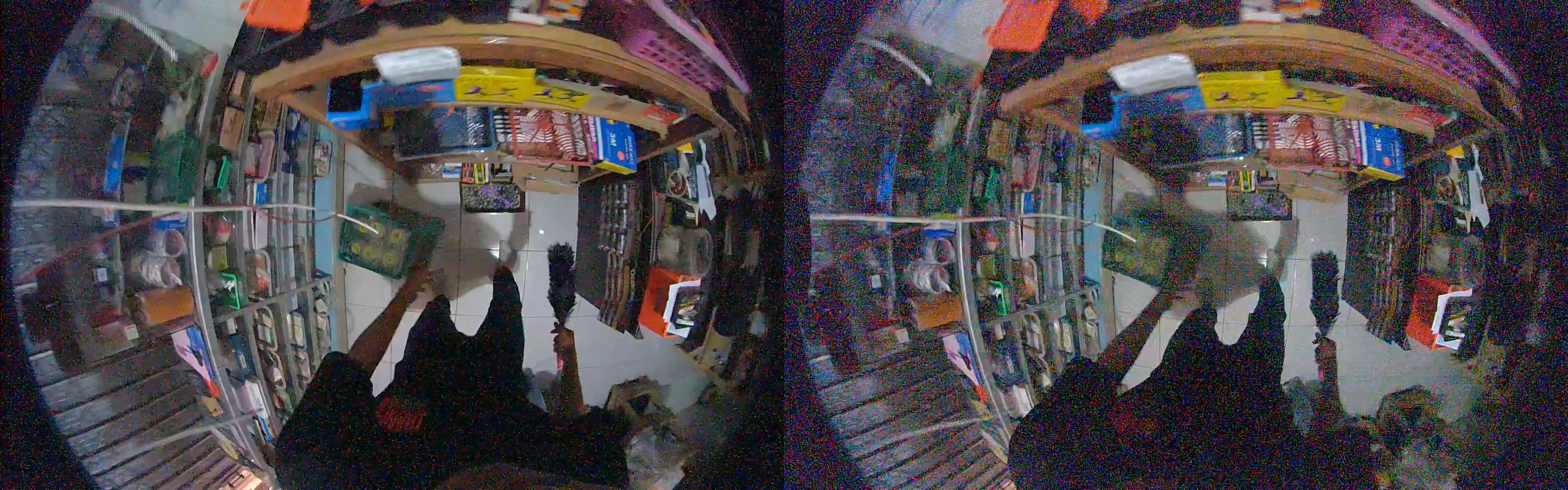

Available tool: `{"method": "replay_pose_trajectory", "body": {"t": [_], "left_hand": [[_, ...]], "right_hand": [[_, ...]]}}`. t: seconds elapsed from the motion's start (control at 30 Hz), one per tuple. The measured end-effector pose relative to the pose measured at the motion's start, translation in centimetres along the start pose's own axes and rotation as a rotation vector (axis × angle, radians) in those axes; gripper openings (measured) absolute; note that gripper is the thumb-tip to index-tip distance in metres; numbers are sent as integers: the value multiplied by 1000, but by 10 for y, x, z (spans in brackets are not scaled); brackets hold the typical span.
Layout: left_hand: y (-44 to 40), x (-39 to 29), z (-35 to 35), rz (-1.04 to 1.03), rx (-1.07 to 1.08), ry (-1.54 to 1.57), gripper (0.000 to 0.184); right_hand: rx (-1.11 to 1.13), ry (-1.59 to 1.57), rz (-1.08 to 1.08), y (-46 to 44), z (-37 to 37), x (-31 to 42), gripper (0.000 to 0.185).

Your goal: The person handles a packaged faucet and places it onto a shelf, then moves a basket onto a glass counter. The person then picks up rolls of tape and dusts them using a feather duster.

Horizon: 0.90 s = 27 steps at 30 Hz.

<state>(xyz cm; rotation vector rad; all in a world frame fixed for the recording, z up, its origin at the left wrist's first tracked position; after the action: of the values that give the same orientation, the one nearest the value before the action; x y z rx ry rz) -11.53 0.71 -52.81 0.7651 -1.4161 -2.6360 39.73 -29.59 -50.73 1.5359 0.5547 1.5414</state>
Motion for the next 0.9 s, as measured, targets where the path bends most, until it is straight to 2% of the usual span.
{"method": "replay_pose_trajectory", "body": {"t": [0.03, 0.1, 0.17, 0.23, 0.27, 0.3, 0.33, 0.37, 0.43, 0.6, 0.67, 0.7, 0.73, 0.77, 0.9], "left_hand": [[-8, 26, 13, -47, -84, -140, 38], [-18, 63, 39, -281, -358, -522, 31], [-17, 97, 56, -432, -712, -865, 25], [-50, 203, 54, -216, -382, -240, 32], [-51, 221, 49, -23, -233, -267, 36], [-43, 235, 45, 167, -82, -321, 41], [-40, 246, 55, 247, -23, -295, 41], [-41, 250, 69, 258, -27, -271, 41], [-43, 255, 102, 264, -74, -229, 40], [-51, 263, 182, 269, -248, -155, 39], [-52, 268, 198, 267, -294, -128, 38], [-51, 270, 201, 259, -313, -109, 38], [-55, 273, 206, 255, -314, -97, 40], [-56, 272, 204, 246, -319, -80, 41], [-66, 267, 186, 186, -309, -31, 47]], "right_hand": [[-28, -88, -4, 11, -23, 6, 36], [-77, -249, -9, 25, -56, 13, 33], [90, -375, -102, 20, -106, -20, 29], [32, 184, 249, 37, -131, -5, 30], [100, 58, 192, 74, -157, 29, 32], [614, -725, -159, 80, -194, 5, 30], [488, -286, 156, 88, -193, 29, 29], [353, 165, 457, 106, -201, 61, 28], [330, -65, -265, 112, -199, 10, 26], [475, 405, 65, 18, -166, 24, 24], [541, 575, 188, 14, -187, 44, 23], [400, 634, -36, 1, -175, 59, 23], [373, 654, -6, -9, -177, 88, 26], [330, 810, -121, -33, -167, 93, 29], [225, 710, -1, -60, -134, 130, 34]]}}
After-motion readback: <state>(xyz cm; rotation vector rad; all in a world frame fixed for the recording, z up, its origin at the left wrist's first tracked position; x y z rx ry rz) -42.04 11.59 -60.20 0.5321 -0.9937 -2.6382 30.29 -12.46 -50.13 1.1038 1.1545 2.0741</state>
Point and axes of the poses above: each hand's wrist, its own y-axis away from the middle knuckle, its own z-axis out of the back of the hand, x = y × z, the point moved 9 cm from there along -y, towards the middle knuckle, and after that the axes turned 9 degrees about z, right-handed, at the moved point
